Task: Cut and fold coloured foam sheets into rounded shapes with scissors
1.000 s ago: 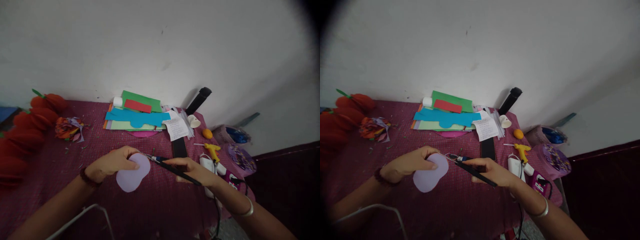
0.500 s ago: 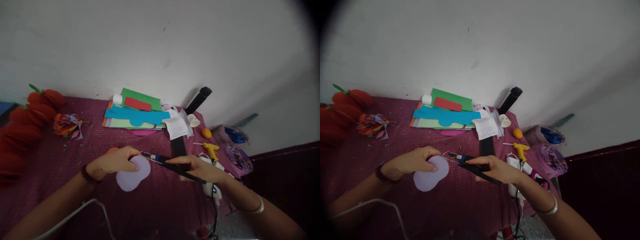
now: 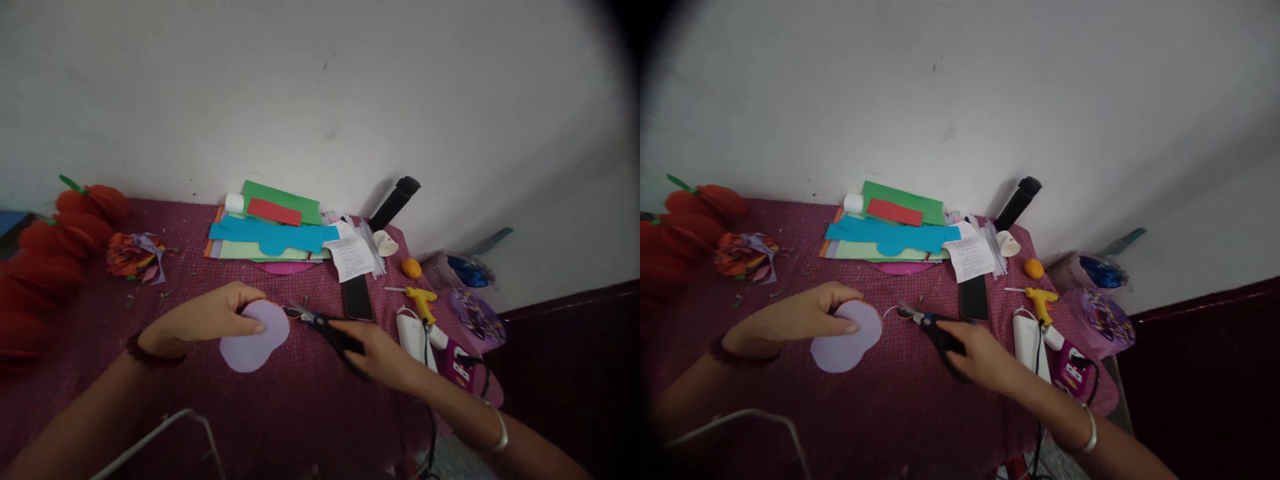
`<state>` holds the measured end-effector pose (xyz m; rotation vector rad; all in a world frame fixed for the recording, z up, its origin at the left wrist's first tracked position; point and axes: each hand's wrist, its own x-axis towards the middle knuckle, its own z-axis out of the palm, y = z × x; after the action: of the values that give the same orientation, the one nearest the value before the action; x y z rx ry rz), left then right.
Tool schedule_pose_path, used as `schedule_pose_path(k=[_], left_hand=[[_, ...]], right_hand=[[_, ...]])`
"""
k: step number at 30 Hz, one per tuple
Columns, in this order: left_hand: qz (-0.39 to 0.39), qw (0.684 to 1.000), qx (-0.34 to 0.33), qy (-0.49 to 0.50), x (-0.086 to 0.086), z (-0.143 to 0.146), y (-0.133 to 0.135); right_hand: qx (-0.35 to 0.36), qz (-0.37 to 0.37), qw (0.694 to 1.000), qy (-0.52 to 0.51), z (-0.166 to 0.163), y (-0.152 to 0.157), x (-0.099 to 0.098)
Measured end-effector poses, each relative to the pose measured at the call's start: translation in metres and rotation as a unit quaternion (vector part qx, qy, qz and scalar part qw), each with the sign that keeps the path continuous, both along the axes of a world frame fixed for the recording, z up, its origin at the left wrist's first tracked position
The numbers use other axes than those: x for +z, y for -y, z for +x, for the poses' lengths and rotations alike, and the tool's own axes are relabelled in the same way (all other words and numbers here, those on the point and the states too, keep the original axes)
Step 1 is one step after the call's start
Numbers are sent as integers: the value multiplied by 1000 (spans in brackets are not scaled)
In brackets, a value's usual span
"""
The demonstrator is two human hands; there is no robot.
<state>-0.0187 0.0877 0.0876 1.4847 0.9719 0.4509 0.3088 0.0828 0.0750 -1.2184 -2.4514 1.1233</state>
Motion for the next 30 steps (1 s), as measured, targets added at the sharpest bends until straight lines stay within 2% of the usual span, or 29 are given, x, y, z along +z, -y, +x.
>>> schedule_pose_path(k=[4, 7, 9, 12, 15, 17, 20, 22, 26, 30], left_hand=[[-28, 998, 20, 55, 5, 1, 6], [-17, 999, 24, 43, 7, 10, 9], [4, 1000, 6, 18, 10, 16, 11], [73, 996, -23, -47, 13, 26, 15], [111, 989, -52, -84, 11, 36, 19], [114, 987, -67, -90, 9, 42, 22], [136, 983, -77, -98, 7, 45, 23], [147, 981, -58, -110, 8, 45, 22], [153, 975, 54, -152, 12, 39, 17], [137, 975, 124, -121, 15, 33, 15]], right_hand=[[74, 94, 987, 108, -21, 29, -27], [132, 113, 975, 138, -28, 37, -29], [141, 109, 976, 122, -29, 35, -23], [83, 51, 995, -2, -33, 27, -6], [25, -60, 988, -141, -48, 19, 10], [25, -75, 985, -156, -63, 14, 14], [37, -40, 987, -154, -82, 10, 12], [19, -18, 985, -170, -89, 8, 9], [-74, -7, 973, -221, -96, 4, 3], [-121, -20, 964, -235, -102, -1, -1]])
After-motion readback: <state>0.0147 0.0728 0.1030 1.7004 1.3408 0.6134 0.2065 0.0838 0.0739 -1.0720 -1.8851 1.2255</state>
